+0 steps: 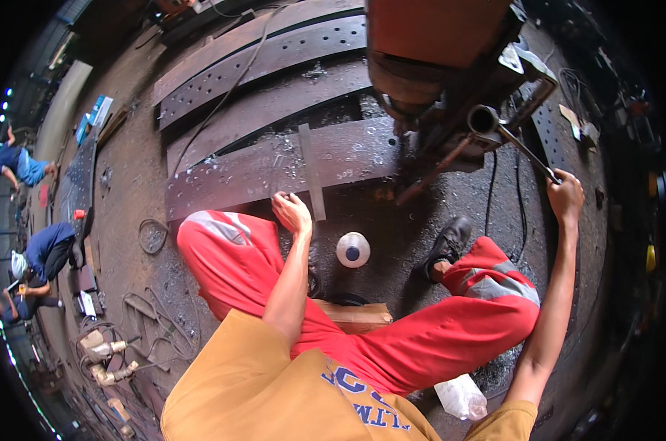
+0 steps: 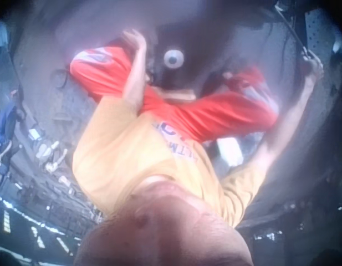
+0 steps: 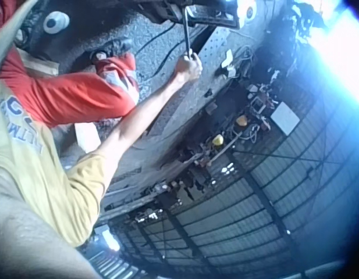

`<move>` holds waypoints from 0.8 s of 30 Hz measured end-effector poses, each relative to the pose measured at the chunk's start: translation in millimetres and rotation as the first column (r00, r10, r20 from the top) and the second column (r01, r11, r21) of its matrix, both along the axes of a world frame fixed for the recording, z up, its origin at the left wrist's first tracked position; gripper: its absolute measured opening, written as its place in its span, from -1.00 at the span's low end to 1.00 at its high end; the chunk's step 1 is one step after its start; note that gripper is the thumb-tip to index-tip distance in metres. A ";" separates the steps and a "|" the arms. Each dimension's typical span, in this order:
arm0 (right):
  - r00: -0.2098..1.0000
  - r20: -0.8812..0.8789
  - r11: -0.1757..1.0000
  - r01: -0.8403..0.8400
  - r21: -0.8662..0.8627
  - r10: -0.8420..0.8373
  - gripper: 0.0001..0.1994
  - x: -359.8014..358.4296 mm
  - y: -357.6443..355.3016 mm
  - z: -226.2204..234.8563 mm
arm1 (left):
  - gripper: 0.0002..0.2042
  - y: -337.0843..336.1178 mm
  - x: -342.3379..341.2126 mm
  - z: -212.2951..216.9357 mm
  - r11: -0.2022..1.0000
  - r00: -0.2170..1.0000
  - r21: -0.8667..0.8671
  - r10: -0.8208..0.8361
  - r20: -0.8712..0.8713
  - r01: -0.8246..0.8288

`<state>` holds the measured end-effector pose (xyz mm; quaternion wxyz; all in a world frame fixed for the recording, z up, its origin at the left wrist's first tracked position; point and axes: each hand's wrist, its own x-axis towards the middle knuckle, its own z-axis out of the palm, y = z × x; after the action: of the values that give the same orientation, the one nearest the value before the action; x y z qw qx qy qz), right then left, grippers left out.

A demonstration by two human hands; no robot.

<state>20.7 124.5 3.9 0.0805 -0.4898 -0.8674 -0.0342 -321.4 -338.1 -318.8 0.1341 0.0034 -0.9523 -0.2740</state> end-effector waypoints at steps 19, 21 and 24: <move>1.000 -0.014 0.996 -0.007 0.085 0.008 -0.70 -7.1 -9.8 3.7 | -0.78 8.1 -80.9 47.1 0.990 0.970 -0.021 -0.130 0.203 0.137; 1.000 0.006 0.998 0.011 0.063 -0.011 -0.70 -7.2 -13.6 5.7 | -0.80 16.4 -74.8 47.4 0.990 0.959 -0.038 -0.120 0.257 0.135; 0.999 -0.037 0.998 0.011 0.067 -0.008 -0.70 -7.8 -10.2 4.7 | -0.74 59.5 -59.4 63.7 0.919 0.935 0.253 -0.337 0.111 0.301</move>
<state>12.9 114.3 8.6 0.1125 -0.4916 -0.8618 -0.0546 -380.8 -278.6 -255.0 0.0129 -0.1156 -0.9089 -0.4006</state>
